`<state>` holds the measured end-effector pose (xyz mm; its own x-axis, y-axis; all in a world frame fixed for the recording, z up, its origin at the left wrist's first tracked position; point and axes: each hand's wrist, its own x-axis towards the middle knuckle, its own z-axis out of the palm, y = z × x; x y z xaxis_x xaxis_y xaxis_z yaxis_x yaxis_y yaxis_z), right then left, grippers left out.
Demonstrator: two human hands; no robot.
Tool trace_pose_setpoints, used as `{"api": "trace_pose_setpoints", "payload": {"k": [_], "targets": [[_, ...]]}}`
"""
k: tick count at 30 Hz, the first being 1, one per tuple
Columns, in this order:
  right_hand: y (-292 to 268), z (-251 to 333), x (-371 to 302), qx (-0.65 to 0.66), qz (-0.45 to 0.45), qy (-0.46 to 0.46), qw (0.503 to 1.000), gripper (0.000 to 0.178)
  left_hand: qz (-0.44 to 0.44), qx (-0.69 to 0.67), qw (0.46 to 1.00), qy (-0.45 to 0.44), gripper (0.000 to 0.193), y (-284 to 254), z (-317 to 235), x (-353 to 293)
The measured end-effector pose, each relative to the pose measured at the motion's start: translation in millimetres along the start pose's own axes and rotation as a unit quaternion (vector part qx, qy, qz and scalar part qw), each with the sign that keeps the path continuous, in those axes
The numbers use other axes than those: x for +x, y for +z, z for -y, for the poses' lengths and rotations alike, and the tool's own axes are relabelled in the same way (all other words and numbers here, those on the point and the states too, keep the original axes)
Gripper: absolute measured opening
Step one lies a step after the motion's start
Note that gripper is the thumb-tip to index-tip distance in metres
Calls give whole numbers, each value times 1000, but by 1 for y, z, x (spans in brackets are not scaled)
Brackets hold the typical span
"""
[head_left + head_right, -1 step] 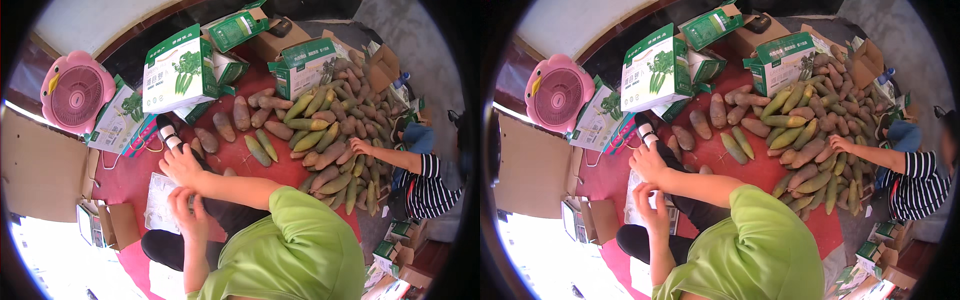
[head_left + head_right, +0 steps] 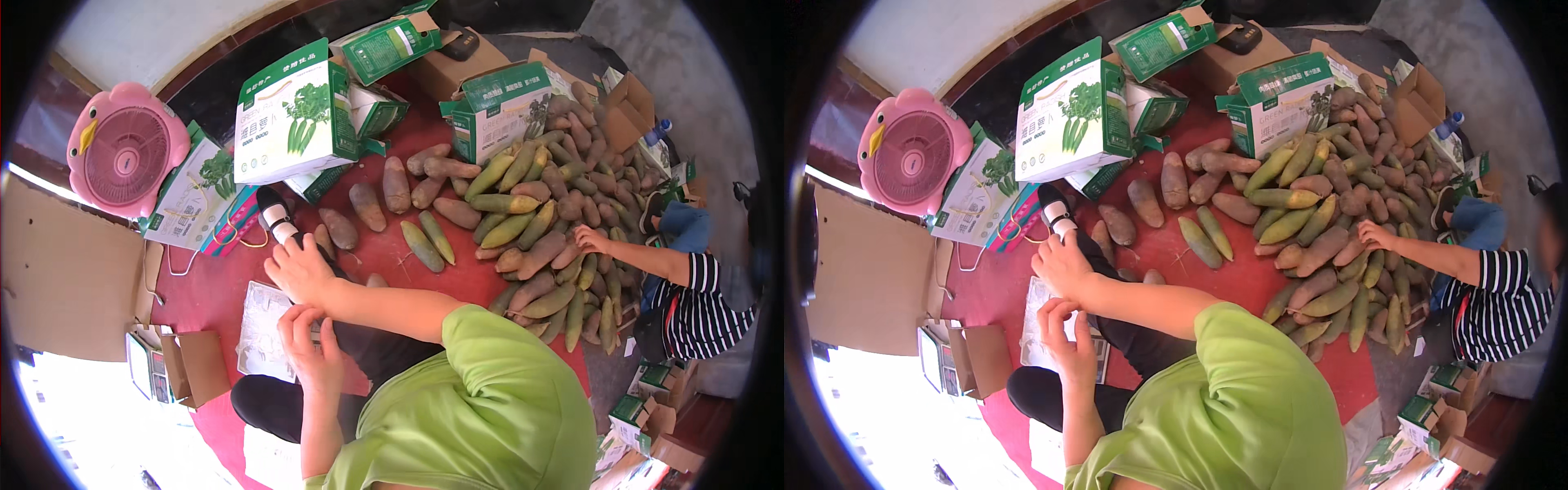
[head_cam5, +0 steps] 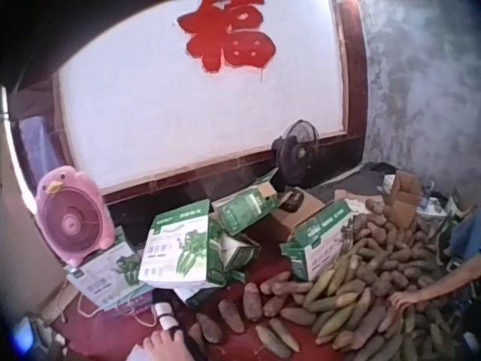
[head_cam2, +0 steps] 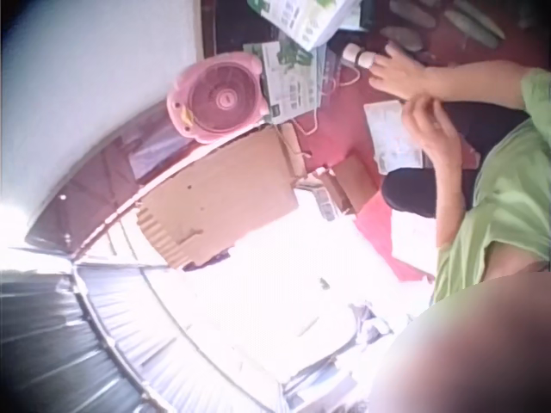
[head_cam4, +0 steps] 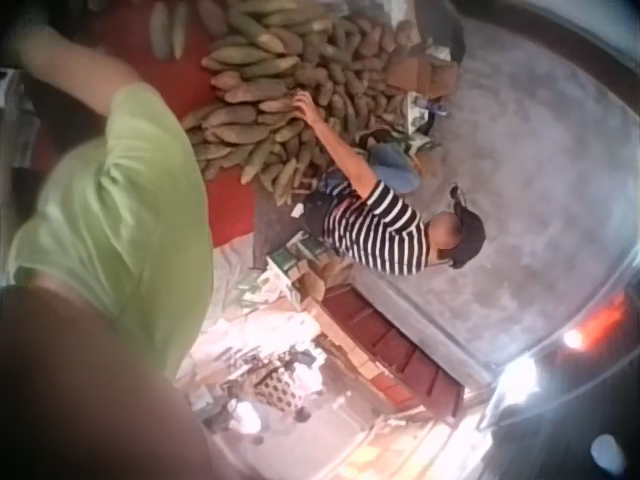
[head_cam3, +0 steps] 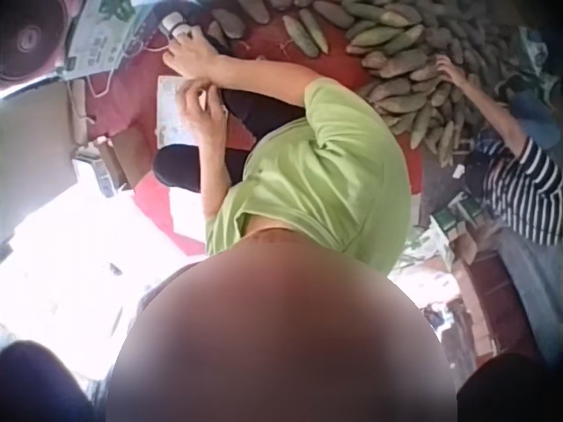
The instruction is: Sort and package produce (radishes/lotus roots) from a pile into boxes after weighing them.
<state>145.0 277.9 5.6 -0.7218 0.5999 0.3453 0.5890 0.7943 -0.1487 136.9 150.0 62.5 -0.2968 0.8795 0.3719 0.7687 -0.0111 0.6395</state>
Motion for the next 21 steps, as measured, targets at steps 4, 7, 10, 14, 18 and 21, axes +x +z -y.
{"api": "trace_pose_setpoints", "payload": {"k": [4,7,10,14,18,21], "targets": [[1,-8,-4,4,11,7,1000,29,-23,-34,998,-42,22,8,12,22],[3,-17,-1,10,6,12,1000,28,-15,-49,997,-62,23,15,8,22],[1,-27,3,24,26,23,999,28,14,-32,998,-44,25,20,2,20],[13,-36,3,35,104,30,993,36,-20,-39,998,-52,27,30,9,37],[23,-47,0,38,74,33,996,34,7,-83,993,-83,27,42,11,35],[38,-57,1,28,71,44,996,39,57,-89,991,-78,27,48,17,37]]}}
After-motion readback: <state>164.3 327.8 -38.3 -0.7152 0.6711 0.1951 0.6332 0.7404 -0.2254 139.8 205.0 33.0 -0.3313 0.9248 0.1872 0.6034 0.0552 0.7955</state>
